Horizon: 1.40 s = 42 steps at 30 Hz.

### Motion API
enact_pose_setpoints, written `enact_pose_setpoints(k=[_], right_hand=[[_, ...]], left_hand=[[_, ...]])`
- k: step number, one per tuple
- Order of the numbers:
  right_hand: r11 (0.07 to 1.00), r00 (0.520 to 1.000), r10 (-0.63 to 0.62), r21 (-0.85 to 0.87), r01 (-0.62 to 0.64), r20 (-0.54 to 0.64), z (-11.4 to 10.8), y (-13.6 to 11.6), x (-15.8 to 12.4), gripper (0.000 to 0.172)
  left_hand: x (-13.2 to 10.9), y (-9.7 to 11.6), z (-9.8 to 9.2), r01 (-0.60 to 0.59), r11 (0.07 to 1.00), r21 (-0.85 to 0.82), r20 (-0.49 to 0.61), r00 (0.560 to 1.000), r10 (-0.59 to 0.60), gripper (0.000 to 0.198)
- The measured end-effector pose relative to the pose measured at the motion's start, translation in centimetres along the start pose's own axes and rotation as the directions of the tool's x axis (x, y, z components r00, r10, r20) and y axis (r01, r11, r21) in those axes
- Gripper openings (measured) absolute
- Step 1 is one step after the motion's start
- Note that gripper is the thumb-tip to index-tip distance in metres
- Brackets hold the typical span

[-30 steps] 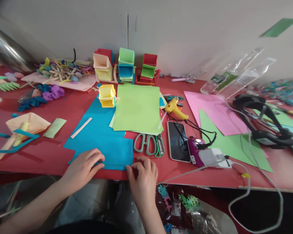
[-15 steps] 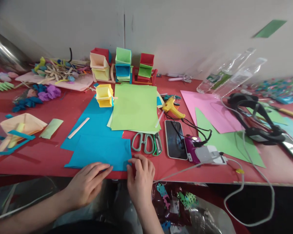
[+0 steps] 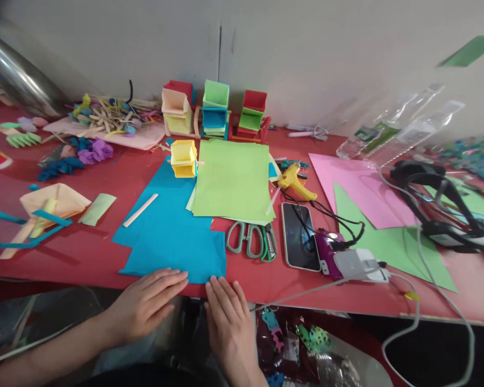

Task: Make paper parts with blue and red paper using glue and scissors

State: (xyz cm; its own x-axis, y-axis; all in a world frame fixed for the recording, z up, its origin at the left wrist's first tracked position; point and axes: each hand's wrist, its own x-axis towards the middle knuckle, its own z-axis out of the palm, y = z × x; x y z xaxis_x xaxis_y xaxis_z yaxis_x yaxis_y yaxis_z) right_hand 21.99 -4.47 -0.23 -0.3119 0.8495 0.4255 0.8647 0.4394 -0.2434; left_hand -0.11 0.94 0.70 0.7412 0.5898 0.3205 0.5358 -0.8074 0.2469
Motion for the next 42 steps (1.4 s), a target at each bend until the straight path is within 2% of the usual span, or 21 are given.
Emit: enact_pose_setpoints(k=[2,4,7,9,13,15,18,21,24,29,31,36,39,42], right_hand=[[0.998,0.998,0.058,0.023,-0.058,-0.028,-0.3,0.0,0.7,0.030],[0.990,0.987,0.142,0.031,-0.140,-0.070,-0.4,-0.3,1.8,0.023],[0.976,0.969,0.217,0.025,-0.215,-0.115,-0.2,-1.0,3.6,0.017],[0.977,0.974,0.209,0.059,-0.204,-0.092,0.2,-1.9,4.9,0.016],[0.965,0.993,0.106,0.235,-0.117,0.060,1.7,-3.7,7.0,0.015],[0.950,0.989,0.081,0.290,-0.115,0.125,2.4,-4.3,7.6,0.011],[0.940,0.981,0.089,0.311,-0.141,0.175,2.8,-4.4,8.0,0.008],[0.943,0.977,0.083,0.303,-0.141,0.197,2.8,-4.2,7.9,0.007],[0.956,0.974,0.069,0.266,-0.126,0.215,2.8,-4.2,7.8,0.006],[0.973,0.974,0.069,0.201,-0.113,0.217,2.8,-4.4,7.8,0.008],[0.976,0.972,0.074,0.182,-0.116,0.223,2.7,-4.4,7.9,0.009],[0.973,0.955,0.157,0.125,-0.193,0.250,2.3,-4.7,8.2,0.006],[0.974,0.951,0.190,0.075,-0.214,0.242,2.2,-4.8,8.2,0.007],[0.978,0.956,0.185,0.056,-0.202,0.230,2.3,-4.8,8.2,0.007]], left_hand=[[-0.9,-1.1,-0.6,0.085,0.996,-0.019,-0.083,0.993,-0.086,0.030],[-1.8,-2.3,-1.4,0.230,0.972,-0.036,-0.161,0.959,-0.233,0.019],[-2.5,-3.6,-2.4,0.334,0.937,-0.099,-0.139,0.928,-0.345,0.014],[-2.4,-3.9,-2.7,0.342,0.933,-0.117,-0.099,0.930,-0.353,0.016],[-1.9,-3.9,-2.9,0.330,0.939,-0.100,-0.016,0.943,-0.333,0.016],[-1.9,-3.8,-3.0,0.317,0.946,-0.072,0.019,0.948,-0.317,0.015],[-2.3,-3.4,-3.0,0.302,0.953,0.010,0.004,0.953,-0.302,0.016],[-2.7,-3.0,-2.7,0.327,0.941,0.083,-0.055,0.945,-0.323,0.019],[-2.9,-3.0,-2.6,0.354,0.933,0.063,-0.073,0.934,-0.349,0.016],[-2.8,-3.8,-3.4,0.381,0.916,-0.129,0.023,0.924,-0.381,0.017],[-2.7,-3.9,-3.7,0.420,0.896,-0.145,0.058,0.908,-0.416,0.018],[-2.2,-3.8,-4.0,0.527,0.850,0.014,0.090,0.846,-0.526,0.013],[-1.9,-3.7,-4.1,0.489,0.866,0.103,0.083,0.864,-0.497,0.015],[-1.8,-2.8,-3.6,0.458,0.874,0.162,-0.033,0.888,-0.459,0.017]])
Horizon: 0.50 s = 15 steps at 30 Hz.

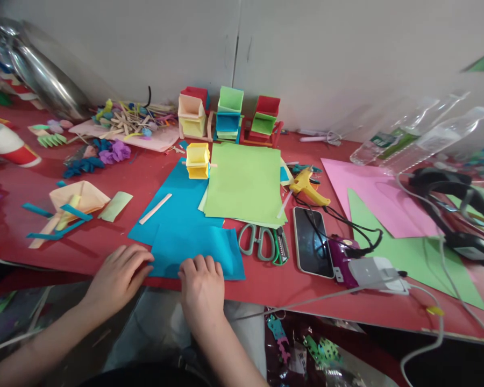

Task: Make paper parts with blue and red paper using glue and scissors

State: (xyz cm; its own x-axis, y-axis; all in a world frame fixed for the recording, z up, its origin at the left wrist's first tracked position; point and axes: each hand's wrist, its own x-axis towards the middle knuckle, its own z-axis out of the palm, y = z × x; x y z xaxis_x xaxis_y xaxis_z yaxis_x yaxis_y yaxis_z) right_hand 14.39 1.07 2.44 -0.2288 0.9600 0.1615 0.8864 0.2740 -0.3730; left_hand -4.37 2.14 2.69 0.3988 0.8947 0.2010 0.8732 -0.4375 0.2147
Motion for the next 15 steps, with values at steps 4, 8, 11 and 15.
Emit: enact_pose_setpoints(k=[4,8,11,15], right_hand=[[1.000,1.000,-0.021,-0.022,0.021,-0.019,0.1,0.0,0.0,0.011],[1.000,1.000,0.007,-0.004,-0.007,0.004,-0.2,0.2,-0.1,0.009],[0.997,0.998,0.058,0.048,-0.059,0.029,-1.0,1.0,-0.4,0.009],[0.986,0.994,0.103,0.128,-0.108,0.046,-2.5,3.0,-1.1,0.011]], left_hand=[[-1.5,2.7,1.6,-0.268,0.960,0.076,-0.036,0.962,0.272,0.034],[-2.9,4.3,3.5,-0.336,0.923,0.186,0.058,0.942,0.331,0.066],[-3.2,4.4,4.0,-0.304,0.926,0.223,0.087,0.953,0.292,0.069],[-3.0,4.4,3.8,-0.292,0.928,0.230,0.082,0.956,0.280,0.068]])
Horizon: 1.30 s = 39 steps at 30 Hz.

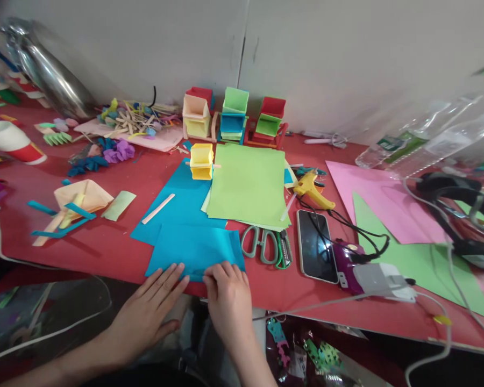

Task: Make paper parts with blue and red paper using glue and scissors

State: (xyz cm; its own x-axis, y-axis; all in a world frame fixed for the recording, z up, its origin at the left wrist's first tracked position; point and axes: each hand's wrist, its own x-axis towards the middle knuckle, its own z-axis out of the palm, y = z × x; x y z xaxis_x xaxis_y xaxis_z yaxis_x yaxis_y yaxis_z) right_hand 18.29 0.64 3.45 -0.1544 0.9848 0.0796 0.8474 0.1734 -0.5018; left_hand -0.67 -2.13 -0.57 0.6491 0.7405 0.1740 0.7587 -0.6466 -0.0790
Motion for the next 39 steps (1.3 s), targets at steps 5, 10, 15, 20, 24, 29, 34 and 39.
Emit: enact_pose_setpoints(k=[5,10,15,20,24,29,34,39], right_hand=[[1.000,1.000,-0.007,-0.016,0.007,-0.003,-1.3,1.5,-0.1,0.012],[0.998,1.000,-0.005,-0.063,0.004,-0.017,-1.7,2.2,0.1,0.011],[0.995,0.999,-0.042,-0.087,0.039,-0.035,-1.5,2.2,0.0,0.014],[0.995,0.999,-0.033,-0.099,0.028,-0.042,-0.9,1.6,-0.1,0.010],[0.993,0.998,-0.039,-0.111,0.033,-0.053,-0.7,1.7,-0.2,0.012],[0.993,0.997,-0.011,-0.120,0.001,-0.080,-0.8,2.4,-0.6,0.014],[0.989,0.988,0.010,-0.143,-0.032,-0.152,-1.1,2.8,-1.6,0.016],[0.940,0.946,-0.292,-0.224,0.256,-0.143,0.8,0.8,-2.8,0.029]], left_hand=[[0.1,0.3,-0.3,0.023,1.000,-0.006,-0.002,1.000,-0.023,0.067],[-0.1,0.1,-0.1,0.019,1.000,-0.008,-0.022,1.000,-0.019,0.065],[-0.3,-0.5,-0.5,0.024,1.000,0.016,-0.047,0.999,-0.023,0.064],[0.5,-0.8,-1.0,-0.007,1.000,-0.017,-0.050,0.999,0.006,0.064],[1.2,-0.5,-0.6,-0.014,0.999,-0.038,-0.001,1.000,0.014,0.065],[1.1,-0.5,-0.2,-0.011,1.000,-0.011,0.014,1.000,0.012,0.067],[1.1,-0.4,-0.4,0.000,1.000,0.011,0.047,0.999,-0.001,0.058],[1.4,-0.1,-0.4,0.042,0.999,-0.004,0.052,0.998,-0.042,0.055]])
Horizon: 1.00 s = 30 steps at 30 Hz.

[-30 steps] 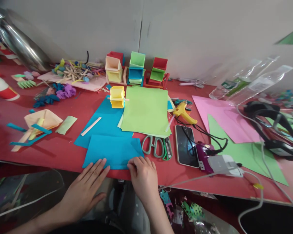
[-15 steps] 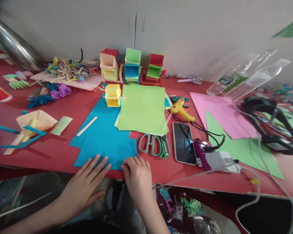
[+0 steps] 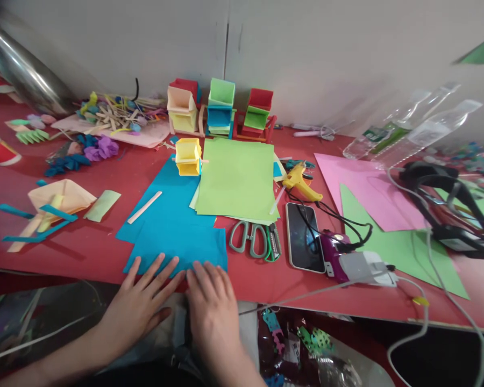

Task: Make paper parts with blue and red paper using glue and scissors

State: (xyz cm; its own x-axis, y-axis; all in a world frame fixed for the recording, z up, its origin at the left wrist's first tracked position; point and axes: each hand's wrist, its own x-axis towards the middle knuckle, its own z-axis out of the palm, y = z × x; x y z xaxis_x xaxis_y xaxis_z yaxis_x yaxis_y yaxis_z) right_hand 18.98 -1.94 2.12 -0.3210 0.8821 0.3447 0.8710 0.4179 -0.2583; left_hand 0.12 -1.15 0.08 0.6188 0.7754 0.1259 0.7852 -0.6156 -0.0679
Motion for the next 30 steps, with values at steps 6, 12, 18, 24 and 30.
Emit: enact_pose_setpoints(k=[6,12,18,24,30], right_hand=[[0.989,0.998,-0.053,-0.137,0.057,0.030,0.9,-0.1,-2.4,0.039],[0.987,0.998,-0.058,-0.148,0.055,-0.014,0.5,1.6,-3.2,0.036],[0.999,0.979,-0.015,0.032,0.022,-0.203,0.7,1.5,-2.9,0.021],[0.991,0.990,-0.038,0.122,0.055,-0.137,0.0,2.3,-2.5,0.020],[0.989,0.994,-0.064,0.126,0.075,-0.090,-0.8,2.8,-2.2,0.018]], left_hand=[[-0.5,-2.0,0.3,-0.135,0.991,-0.001,-0.041,0.990,0.135,0.054],[-1.8,-5.0,0.7,-0.189,0.982,0.029,-0.145,0.971,0.191,0.051],[-2.5,-5.2,0.8,-0.104,0.982,-0.155,-0.329,0.943,0.048,0.030],[-2.4,-5.7,0.5,-0.173,0.933,-0.314,-0.336,0.940,0.061,0.026],[-2.0,-5.7,-0.1,-0.203,0.893,-0.403,-0.288,0.954,0.086,0.020]])
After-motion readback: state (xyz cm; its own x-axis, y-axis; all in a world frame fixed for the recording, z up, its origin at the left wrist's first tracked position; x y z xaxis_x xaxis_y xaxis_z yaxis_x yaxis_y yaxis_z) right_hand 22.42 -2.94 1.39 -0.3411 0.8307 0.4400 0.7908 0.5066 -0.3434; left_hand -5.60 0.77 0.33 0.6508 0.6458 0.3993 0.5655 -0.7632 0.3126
